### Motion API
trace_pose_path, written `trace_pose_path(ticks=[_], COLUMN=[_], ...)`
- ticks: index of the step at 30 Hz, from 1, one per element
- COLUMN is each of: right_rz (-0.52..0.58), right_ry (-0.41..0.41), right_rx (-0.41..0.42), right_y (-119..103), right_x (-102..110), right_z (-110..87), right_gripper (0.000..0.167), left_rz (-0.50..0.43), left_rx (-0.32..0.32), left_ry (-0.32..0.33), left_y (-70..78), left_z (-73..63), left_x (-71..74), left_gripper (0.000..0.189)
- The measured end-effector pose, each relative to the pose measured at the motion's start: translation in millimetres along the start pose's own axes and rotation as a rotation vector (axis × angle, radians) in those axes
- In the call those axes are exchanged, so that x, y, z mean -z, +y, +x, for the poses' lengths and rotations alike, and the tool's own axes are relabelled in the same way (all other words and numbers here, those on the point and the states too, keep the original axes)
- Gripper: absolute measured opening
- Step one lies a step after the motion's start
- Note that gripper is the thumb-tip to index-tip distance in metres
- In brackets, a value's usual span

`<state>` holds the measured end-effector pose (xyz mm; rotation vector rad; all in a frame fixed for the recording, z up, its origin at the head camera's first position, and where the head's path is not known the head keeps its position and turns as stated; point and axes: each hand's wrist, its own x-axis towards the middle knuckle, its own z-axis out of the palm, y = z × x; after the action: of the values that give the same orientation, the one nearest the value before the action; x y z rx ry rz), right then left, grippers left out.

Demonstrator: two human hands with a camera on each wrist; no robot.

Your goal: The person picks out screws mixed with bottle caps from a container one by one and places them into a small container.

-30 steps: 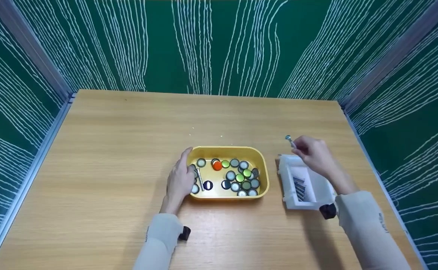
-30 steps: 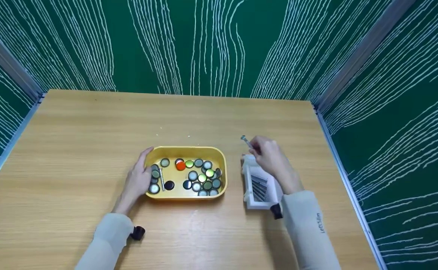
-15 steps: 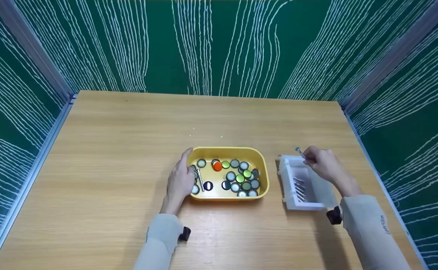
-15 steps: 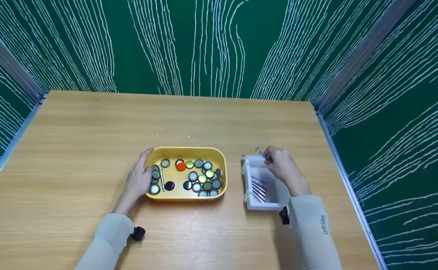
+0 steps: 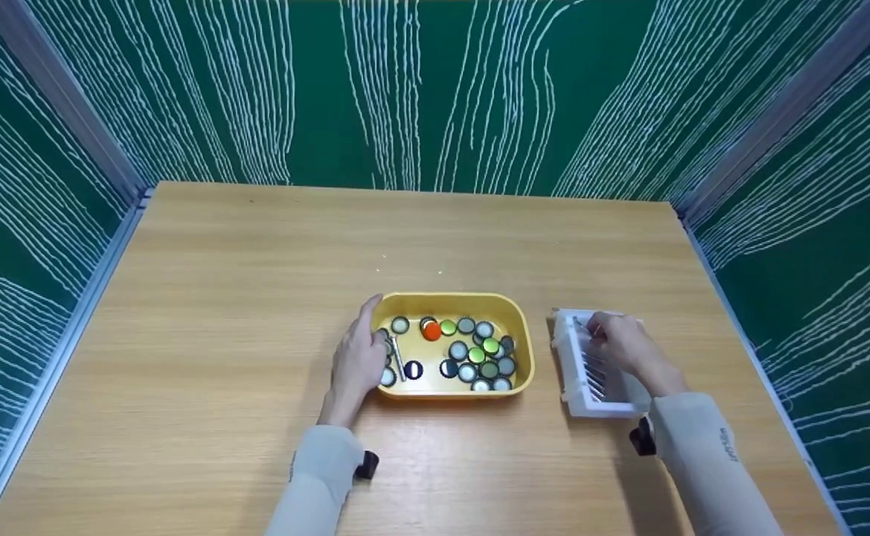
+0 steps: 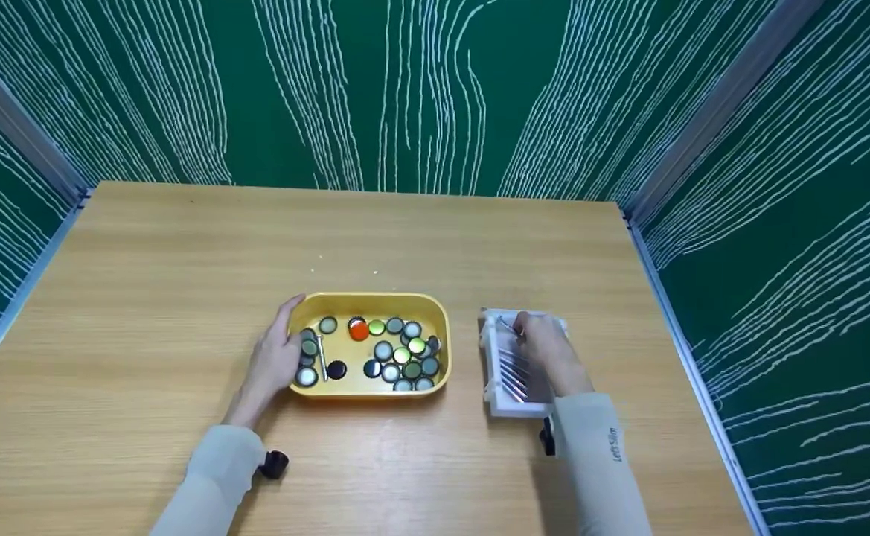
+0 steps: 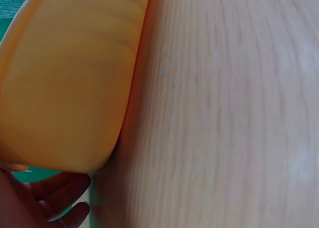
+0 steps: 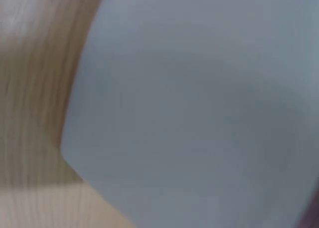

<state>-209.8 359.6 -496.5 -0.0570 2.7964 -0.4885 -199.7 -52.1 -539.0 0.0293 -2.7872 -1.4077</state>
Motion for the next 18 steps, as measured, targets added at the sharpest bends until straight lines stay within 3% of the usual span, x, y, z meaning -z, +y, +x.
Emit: trace_pose_path(ticks=[10, 18], right_rz=[-0.031, -0.124], right_ry=[-0.005, 0.108], right_rx=[0.020, 0.196], right_y=[0, 6], right_x=[-9, -15], right_z=[2.7, 1.1], right_gripper=[0.028, 0.015], left_rz=[-0.002, -0.010], left_rx=[-0.012, -0.031], left_ry=[0.009, 0.022], left_y=[0.4, -0.3], left_z=[-0.3, 0.0], left_x=[0.3, -0.9], left_gripper=[0.061, 0.060])
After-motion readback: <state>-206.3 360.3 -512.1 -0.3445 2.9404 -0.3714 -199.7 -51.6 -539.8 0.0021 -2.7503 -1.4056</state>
